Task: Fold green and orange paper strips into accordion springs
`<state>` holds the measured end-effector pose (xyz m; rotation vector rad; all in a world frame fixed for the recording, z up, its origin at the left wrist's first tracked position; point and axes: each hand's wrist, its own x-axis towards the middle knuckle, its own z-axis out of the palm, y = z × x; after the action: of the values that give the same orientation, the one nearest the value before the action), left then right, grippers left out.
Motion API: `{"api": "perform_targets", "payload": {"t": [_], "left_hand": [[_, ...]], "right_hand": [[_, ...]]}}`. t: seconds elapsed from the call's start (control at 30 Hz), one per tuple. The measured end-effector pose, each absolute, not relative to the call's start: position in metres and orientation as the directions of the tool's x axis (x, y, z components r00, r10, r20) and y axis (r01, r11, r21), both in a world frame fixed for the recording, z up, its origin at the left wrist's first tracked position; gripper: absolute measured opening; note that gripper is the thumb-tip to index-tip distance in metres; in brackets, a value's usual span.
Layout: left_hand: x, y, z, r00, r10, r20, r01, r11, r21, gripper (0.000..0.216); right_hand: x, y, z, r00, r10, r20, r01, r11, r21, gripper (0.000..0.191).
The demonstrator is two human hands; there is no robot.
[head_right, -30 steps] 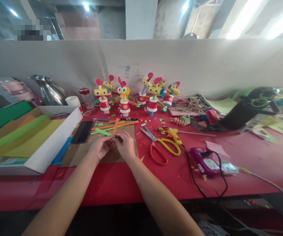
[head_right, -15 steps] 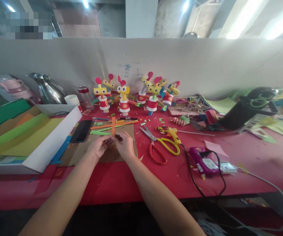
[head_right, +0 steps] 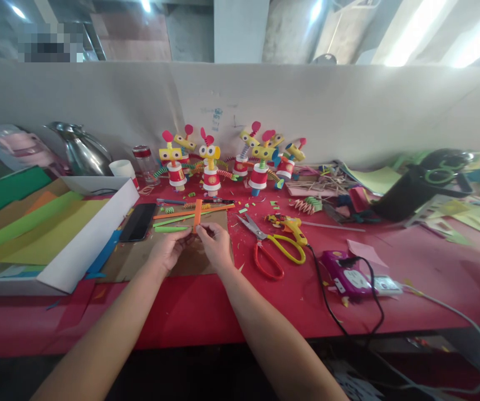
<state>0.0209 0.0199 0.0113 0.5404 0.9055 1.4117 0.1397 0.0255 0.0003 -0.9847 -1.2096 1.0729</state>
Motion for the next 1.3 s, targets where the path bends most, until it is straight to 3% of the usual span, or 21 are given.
{"api": "perform_targets", "payload": {"t": [0.3,0.57,0.67,0.83,0.97,1.1,1.3], "left_hand": [[0.027,0.012,0.022,-0.130,0.986,-0.101,-0.541,0.015,0.841,0.024],[0.018,0.022,0.013,-0.124,0.971,-0.203,-0.635,0.079,0.768,0.024],[0.016,0.023,0.014,-0.127,0.968,-0.216,-0.667,0.078,0.741,0.022],[0.018,0.021,0.014,-0.108,0.967,-0.230,-0.644,0.108,0.757,0.023],[0.020,0.018,0.012,-0.128,0.977,-0.173,-0.623,0.056,0.780,0.027],[0.024,0.013,0.017,-0.166,0.980,-0.110,-0.552,0.000,0.834,0.028],[0.040,0.014,0.034,-0.213,0.949,-0.232,-0.587,0.066,0.807,0.019]], "right_hand": [[0.140,0.029,-0.009,0.060,0.970,0.236,-0.106,0.241,-0.965,0.022],[0.138,0.027,-0.007,-0.024,0.957,0.291,-0.168,0.283,-0.944,0.023],[0.138,0.027,-0.009,-0.040,0.922,0.384,-0.073,0.381,-0.922,0.025],[0.140,0.026,-0.008,-0.009,0.867,0.497,0.200,0.489,-0.849,0.010],[0.143,0.024,-0.006,-0.009,0.842,0.539,0.271,0.521,-0.809,0.007],[0.143,0.022,-0.007,-0.003,0.843,0.538,0.248,0.522,-0.816,0.010],[0.142,0.025,-0.010,0.093,0.898,0.430,0.146,0.414,-0.898,0.016]]}}
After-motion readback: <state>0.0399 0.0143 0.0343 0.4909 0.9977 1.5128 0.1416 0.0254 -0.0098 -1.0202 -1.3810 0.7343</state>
